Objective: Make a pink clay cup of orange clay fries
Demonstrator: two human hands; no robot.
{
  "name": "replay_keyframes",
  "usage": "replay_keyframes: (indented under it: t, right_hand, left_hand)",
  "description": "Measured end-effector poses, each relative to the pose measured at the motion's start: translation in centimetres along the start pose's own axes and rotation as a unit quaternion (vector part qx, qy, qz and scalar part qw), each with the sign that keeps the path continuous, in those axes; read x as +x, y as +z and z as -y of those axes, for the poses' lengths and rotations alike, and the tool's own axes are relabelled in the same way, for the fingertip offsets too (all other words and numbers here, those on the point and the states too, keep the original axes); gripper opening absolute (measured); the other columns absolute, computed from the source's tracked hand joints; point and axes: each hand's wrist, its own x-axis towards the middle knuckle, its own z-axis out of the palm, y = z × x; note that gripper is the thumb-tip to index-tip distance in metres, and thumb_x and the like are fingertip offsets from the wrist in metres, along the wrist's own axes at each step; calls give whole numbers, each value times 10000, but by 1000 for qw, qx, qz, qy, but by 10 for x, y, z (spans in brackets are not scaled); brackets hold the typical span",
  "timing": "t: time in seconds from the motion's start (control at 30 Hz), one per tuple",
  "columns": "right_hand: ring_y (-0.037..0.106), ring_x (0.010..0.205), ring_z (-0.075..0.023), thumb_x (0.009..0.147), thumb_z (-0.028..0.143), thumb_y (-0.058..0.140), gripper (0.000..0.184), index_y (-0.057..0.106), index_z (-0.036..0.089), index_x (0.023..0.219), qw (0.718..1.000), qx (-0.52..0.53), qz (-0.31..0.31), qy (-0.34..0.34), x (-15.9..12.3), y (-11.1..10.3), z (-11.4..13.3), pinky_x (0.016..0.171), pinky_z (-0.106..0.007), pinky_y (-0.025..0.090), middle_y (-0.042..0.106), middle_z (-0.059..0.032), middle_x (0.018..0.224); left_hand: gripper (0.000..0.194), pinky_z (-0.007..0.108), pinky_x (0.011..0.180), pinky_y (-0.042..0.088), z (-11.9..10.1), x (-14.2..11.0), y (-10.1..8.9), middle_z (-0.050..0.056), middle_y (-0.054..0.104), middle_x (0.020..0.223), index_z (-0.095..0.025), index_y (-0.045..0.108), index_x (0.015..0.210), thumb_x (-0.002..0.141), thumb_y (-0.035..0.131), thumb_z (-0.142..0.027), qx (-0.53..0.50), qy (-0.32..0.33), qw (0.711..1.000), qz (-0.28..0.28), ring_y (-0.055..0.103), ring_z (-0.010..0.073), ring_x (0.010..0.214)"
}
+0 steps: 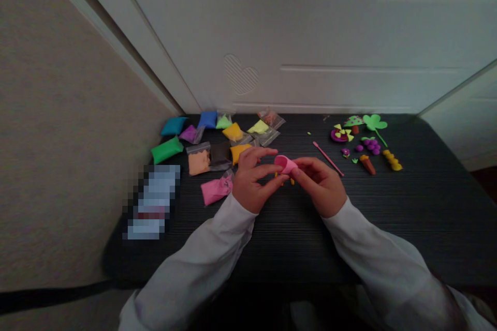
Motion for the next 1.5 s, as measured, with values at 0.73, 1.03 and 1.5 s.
replay_keyframes:
  t: [0.73, 1.03, 1.5]
  right_hand:
    - [590, 810, -151, 756, 299, 574, 225, 581, 235, 972, 996, -75, 10, -56, -5, -1, -2, 745, -312, 489, 617, -33, 910]
    - [608, 785, -150, 764, 305, 562, 230, 588, 230, 980, 994, -93, 13, -60, -5, 0, -3, 725, -311, 501, 637, -35, 909]
    - [586, 821, -151, 794, 267, 520, 230, 573, 239, 1017, 972, -190, 22, -133, -5, -2, 2, 732, -300, 476, 625, -33, 931]
  left_hand:
    - [107, 351, 764, 451, 0, -2, 0, 53, 581, 1011, -218, 666, 778, 681, 644, -257, -34, -50, 998, 13, 497, 186, 953]
    - [61, 360, 790, 443, -1, -2, 0, 44, 596, 991, -219, 660, 727, 685, 640, -257, -26, -35, 999, 9, 496, 186, 967]
    - [64, 370, 817, 428, -3, -1, 0, 41, 603, 978, -219, 662, 724, 692, 635, -267, -49, -64, 997, 13, 509, 185, 968]
